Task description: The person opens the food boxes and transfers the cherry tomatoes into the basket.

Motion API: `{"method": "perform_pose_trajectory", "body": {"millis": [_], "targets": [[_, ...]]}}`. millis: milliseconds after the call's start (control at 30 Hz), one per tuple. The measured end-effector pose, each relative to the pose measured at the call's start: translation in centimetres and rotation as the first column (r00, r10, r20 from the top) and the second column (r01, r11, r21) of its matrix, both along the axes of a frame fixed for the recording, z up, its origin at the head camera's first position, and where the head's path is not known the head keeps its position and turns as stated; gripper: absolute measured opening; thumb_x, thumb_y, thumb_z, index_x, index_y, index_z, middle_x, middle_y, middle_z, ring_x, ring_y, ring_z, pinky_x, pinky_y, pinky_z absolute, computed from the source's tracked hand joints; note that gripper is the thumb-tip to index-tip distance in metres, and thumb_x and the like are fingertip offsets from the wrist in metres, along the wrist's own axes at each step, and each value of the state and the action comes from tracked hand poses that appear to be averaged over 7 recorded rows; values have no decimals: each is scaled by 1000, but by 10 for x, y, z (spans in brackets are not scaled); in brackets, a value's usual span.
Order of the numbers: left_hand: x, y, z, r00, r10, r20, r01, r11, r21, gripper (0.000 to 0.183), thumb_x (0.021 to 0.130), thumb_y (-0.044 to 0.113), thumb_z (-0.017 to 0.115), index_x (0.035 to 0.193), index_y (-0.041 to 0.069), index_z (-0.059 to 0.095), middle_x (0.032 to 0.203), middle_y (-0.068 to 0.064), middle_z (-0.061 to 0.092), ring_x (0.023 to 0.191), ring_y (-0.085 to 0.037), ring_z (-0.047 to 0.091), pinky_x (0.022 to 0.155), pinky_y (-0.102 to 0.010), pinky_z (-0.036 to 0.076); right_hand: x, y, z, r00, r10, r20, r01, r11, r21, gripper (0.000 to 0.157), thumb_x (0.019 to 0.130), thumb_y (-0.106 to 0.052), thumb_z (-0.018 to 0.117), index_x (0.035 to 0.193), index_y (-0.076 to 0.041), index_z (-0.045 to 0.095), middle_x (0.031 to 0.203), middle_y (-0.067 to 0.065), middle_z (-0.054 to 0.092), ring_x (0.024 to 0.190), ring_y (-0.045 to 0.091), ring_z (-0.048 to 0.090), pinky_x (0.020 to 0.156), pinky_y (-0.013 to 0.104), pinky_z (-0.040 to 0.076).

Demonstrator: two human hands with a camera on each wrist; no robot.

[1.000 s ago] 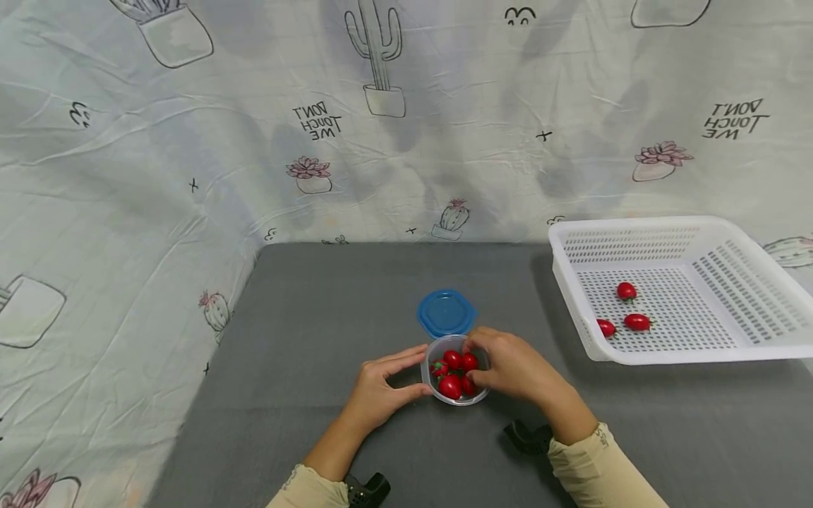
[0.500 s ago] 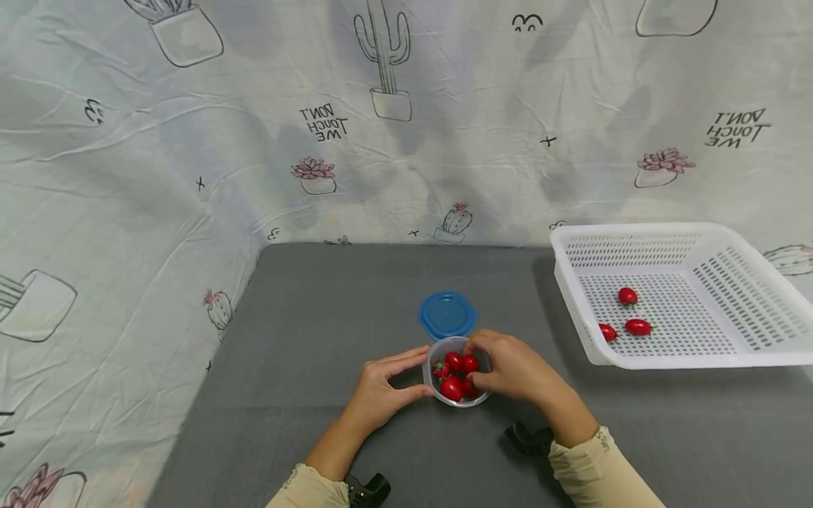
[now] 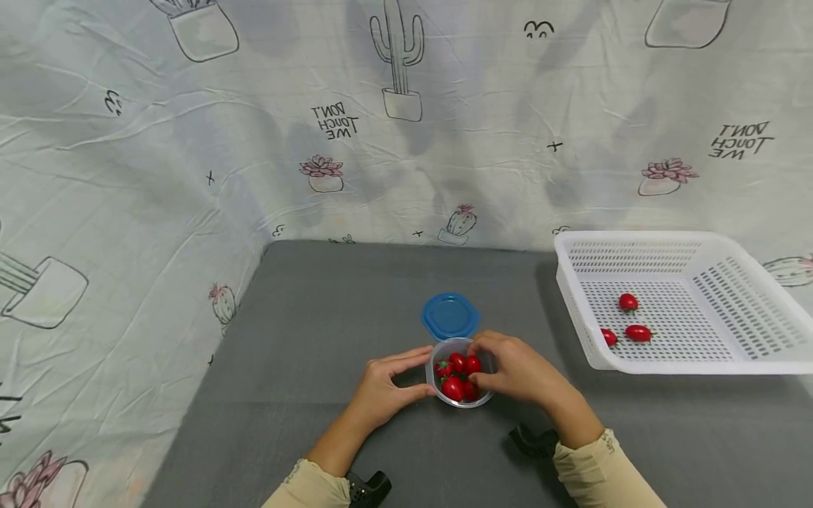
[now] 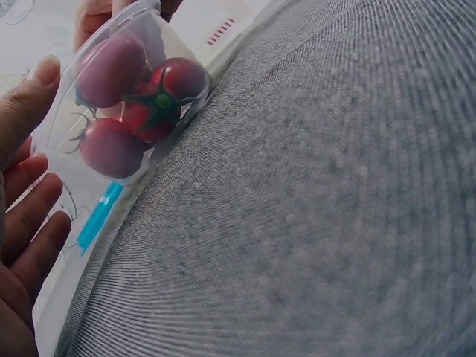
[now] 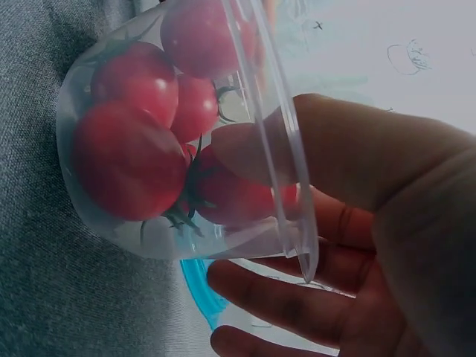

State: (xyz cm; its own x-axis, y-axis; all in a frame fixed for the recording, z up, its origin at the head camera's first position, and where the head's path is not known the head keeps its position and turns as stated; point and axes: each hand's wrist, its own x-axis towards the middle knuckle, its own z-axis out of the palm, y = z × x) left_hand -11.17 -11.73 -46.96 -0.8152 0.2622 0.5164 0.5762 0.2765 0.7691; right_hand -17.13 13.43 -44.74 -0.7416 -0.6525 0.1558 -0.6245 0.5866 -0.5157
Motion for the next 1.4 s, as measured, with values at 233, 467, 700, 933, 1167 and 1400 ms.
{"method": "perform_pose_trajectory", "body": {"millis": [233, 467, 700, 933, 1167, 1400], "targets": [[0, 0, 0, 1000, 2, 4, -2, 1000, -8, 47, 68, 4, 88, 111, -9, 70, 118, -21, 69, 111, -32, 68, 99, -27, 51, 0, 4, 3, 1000, 3, 3, -2, 1000, -13, 24, 79, -19, 81, 97, -16, 65, 120, 8, 67, 112, 26, 65, 93, 47, 54], [-6, -2, -23, 1000, 9, 14, -9, 1000, -2, 50, 68, 7, 88, 113, -5, 71, 121, -18, 69, 113, -30, 66, 101, -27, 50, 1, 7, 6, 1000, -9, -18, 8, 999, -51, 25, 78, -19, 82, 98, -17, 67, 125, 6, 66, 115, 26, 64, 92, 46, 55], [-12, -6, -35, 1000, 7, 17, -7, 1000, -1, 51, 72, 20, 88, 117, 4, 72, 125, -7, 69, 117, -21, 65, 101, -27, 49, 1, 11, 11, 999, -44, -21, 42, 995, -95, 26, 77, -19, 83, 97, -21, 67, 127, 3, 66, 118, 24, 63, 92, 46, 55], [-9, -4, -31, 1000, 8, 20, -8, 1000, 0, 51, 70, 13, 88, 115, 0, 71, 124, -12, 69, 116, -25, 66, 101, -26, 49, 1, 13, 16, 999, -37, -30, 34, 994, -101, 26, 78, -16, 82, 100, -18, 68, 107, -4, 71, 103, 19, 68, 88, 46, 56], [0, -1, -5, 1000, -2, 25, 2, 1000, 0, 48, 68, 4, 87, 112, -8, 70, 120, -21, 68, 113, -33, 66, 100, -29, 51, 1, 18, 25, 999, -45, -5, 44, 995, -94, 24, 81, -16, 80, 102, -17, 70, 96, -9, 71, 93, 12, 68, 82, 46, 58], [-6, -3, -24, 998, 19, 64, -20, 1000, 2, 51, 69, 12, 89, 116, 2, 72, 125, -9, 69, 117, -25, 65, 102, -30, 49, 1, 26, 36, 995, -72, -73, 65, 994, -90, 29, 78, -14, 82, 104, -17, 70, 95, -11, 70, 93, 11, 67, 83, 43, 58]]}}
